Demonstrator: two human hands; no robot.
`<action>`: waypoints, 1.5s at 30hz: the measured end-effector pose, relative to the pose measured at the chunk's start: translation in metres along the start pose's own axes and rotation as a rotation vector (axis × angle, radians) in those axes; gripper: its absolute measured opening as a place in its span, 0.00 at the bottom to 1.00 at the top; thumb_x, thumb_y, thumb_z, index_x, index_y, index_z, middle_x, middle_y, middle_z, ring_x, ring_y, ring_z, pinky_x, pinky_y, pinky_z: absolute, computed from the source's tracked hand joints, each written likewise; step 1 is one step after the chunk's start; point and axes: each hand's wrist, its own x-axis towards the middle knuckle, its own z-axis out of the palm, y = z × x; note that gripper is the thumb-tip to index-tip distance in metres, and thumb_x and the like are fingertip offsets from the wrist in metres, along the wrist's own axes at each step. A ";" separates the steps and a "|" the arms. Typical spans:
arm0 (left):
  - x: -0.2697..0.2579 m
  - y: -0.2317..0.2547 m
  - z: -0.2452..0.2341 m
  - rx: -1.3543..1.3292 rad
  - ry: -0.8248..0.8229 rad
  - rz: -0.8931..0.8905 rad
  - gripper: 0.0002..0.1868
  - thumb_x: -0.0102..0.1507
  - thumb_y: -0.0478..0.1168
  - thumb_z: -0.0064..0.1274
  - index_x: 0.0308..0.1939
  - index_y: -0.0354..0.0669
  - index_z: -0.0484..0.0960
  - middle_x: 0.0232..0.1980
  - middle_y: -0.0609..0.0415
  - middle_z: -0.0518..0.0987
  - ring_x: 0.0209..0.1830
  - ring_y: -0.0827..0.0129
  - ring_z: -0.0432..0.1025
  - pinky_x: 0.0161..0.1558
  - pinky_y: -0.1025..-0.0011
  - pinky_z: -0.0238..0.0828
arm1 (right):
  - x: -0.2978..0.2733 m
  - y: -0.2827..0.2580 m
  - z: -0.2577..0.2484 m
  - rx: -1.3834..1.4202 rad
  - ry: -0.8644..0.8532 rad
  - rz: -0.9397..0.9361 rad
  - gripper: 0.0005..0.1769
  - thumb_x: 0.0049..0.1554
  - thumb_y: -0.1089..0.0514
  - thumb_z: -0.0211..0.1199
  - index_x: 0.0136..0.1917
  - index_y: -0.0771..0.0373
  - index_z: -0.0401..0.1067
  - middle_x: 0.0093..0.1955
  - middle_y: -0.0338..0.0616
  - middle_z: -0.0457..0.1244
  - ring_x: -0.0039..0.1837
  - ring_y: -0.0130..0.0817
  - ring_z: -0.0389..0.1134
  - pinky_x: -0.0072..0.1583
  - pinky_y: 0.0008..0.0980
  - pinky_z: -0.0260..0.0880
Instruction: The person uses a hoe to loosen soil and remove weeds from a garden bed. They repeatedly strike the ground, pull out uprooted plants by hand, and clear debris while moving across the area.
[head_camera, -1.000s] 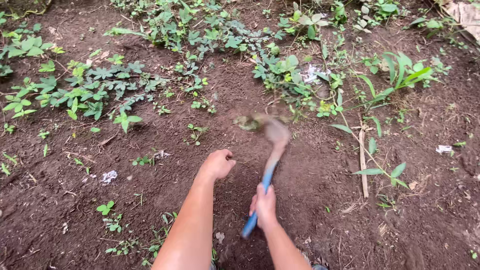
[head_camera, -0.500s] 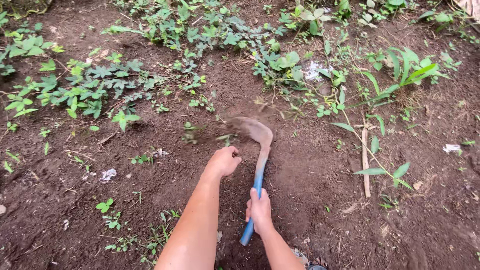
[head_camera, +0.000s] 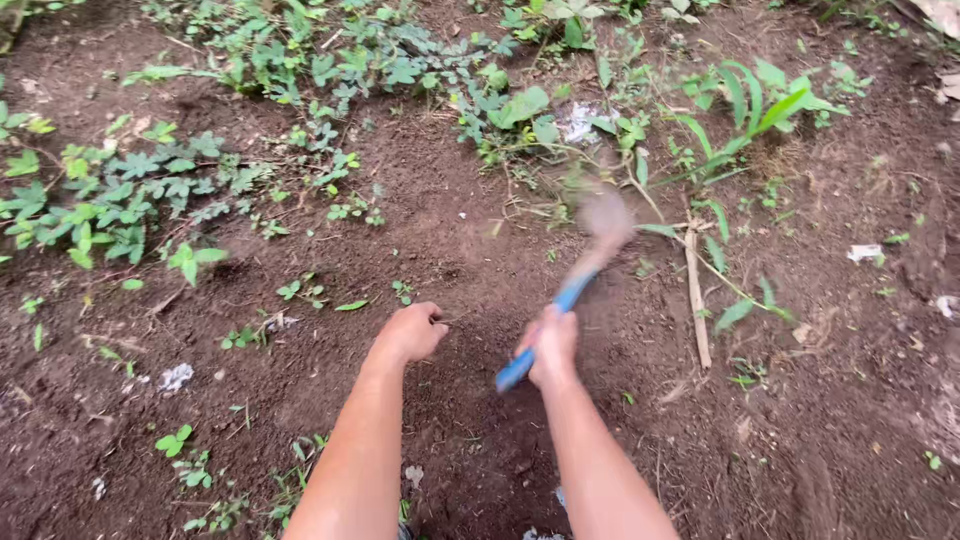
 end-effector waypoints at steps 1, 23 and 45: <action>0.003 0.003 0.001 -0.003 0.003 -0.008 0.24 0.61 0.48 0.59 0.60 0.48 0.81 0.58 0.44 0.82 0.60 0.52 0.75 0.63 0.59 0.71 | -0.018 0.007 0.000 -0.123 -0.059 0.042 0.10 0.66 0.50 0.49 0.46 0.55 0.55 0.26 0.42 0.53 0.24 0.34 0.54 0.24 0.37 0.58; 0.001 0.027 0.007 0.002 -0.007 0.038 0.22 0.62 0.47 0.56 0.59 0.50 0.81 0.60 0.47 0.80 0.63 0.53 0.73 0.65 0.58 0.68 | 0.020 -0.020 0.041 0.276 -0.175 0.167 0.06 0.66 0.51 0.48 0.51 0.51 0.54 0.33 0.38 0.56 0.30 0.31 0.59 0.32 0.37 0.67; -0.006 0.017 0.009 0.031 -0.111 -0.037 0.22 0.63 0.46 0.55 0.61 0.51 0.81 0.63 0.46 0.78 0.66 0.52 0.71 0.67 0.57 0.66 | 0.074 -0.051 0.114 -0.103 -0.099 -0.035 0.06 0.67 0.54 0.50 0.53 0.54 0.55 0.29 0.36 0.52 0.26 0.28 0.54 0.27 0.36 0.61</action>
